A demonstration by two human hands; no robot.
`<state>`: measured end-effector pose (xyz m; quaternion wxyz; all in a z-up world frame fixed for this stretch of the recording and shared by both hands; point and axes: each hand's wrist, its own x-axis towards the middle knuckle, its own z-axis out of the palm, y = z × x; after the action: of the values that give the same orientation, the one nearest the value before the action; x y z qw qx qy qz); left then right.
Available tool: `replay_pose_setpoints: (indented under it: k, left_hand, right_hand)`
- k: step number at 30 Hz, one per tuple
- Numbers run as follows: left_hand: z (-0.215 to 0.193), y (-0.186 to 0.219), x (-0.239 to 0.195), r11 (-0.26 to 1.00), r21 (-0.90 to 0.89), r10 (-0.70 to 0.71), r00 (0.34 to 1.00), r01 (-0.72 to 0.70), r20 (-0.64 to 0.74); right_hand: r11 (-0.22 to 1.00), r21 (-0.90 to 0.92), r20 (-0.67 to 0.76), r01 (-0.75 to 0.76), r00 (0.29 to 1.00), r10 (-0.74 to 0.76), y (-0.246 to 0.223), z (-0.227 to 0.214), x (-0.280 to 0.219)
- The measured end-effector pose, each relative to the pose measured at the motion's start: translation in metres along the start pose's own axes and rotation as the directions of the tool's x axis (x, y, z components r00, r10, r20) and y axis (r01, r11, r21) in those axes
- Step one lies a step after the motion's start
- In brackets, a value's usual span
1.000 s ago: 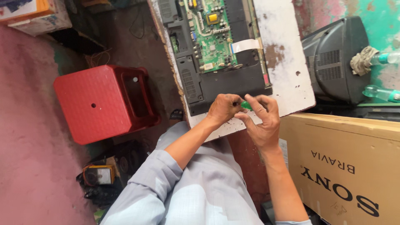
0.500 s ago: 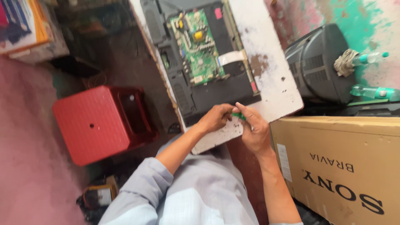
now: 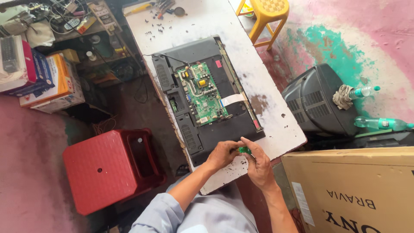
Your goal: The person uses a screwdriver to remove screws from the back of a television and detaches a ribbon cable. They then reattach the cable and continue to work on the internal components.
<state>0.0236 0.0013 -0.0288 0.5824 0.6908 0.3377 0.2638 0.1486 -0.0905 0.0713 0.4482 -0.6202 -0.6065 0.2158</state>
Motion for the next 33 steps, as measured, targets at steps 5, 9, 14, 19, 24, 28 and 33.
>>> replay_pose_setpoints:
  k: [5,9,14,19,24,28,33]
  left_hand:
    - [-0.001,-0.006,0.006,0.996,0.046,0.081,0.996,-0.082,0.030]
    - [0.006,-0.022,0.008,0.984,0.090,0.164,0.980,-0.154,-0.112]
    - [0.014,-0.018,0.005,0.978,0.162,0.162,0.968,-0.132,-0.191]
    - [0.012,-0.004,-0.002,0.976,0.195,0.145,0.958,-0.097,-0.248]
    - [0.007,-0.014,-0.039,0.995,0.095,-0.016,0.969,0.041,-0.247]
    - [0.018,-0.040,-0.066,0.878,-0.186,-0.459,0.886,0.441,-0.061]
    - [0.043,-0.072,-0.062,0.579,-0.673,-0.561,0.824,0.460,0.081]
  right_hand:
    - [0.972,-0.131,-0.090,0.197,0.974,-0.209,-0.008,0.002,0.009]
    - [0.984,0.176,-0.131,-0.031,0.990,0.055,0.002,0.013,-0.004]
    - [0.984,0.009,-0.240,-0.178,0.955,0.175,0.026,0.040,-0.015]
    - [0.961,-0.122,-0.314,-0.248,0.928,0.199,0.049,0.050,-0.012]
    - [0.916,0.321,-0.221,-0.240,0.922,0.319,0.070,0.046,-0.016]
    - [0.970,0.213,-0.209,-0.115,0.965,0.160,0.074,0.052,-0.024]
    - [0.972,-0.020,-0.233,-0.233,0.947,0.222,0.075,0.050,-0.021]
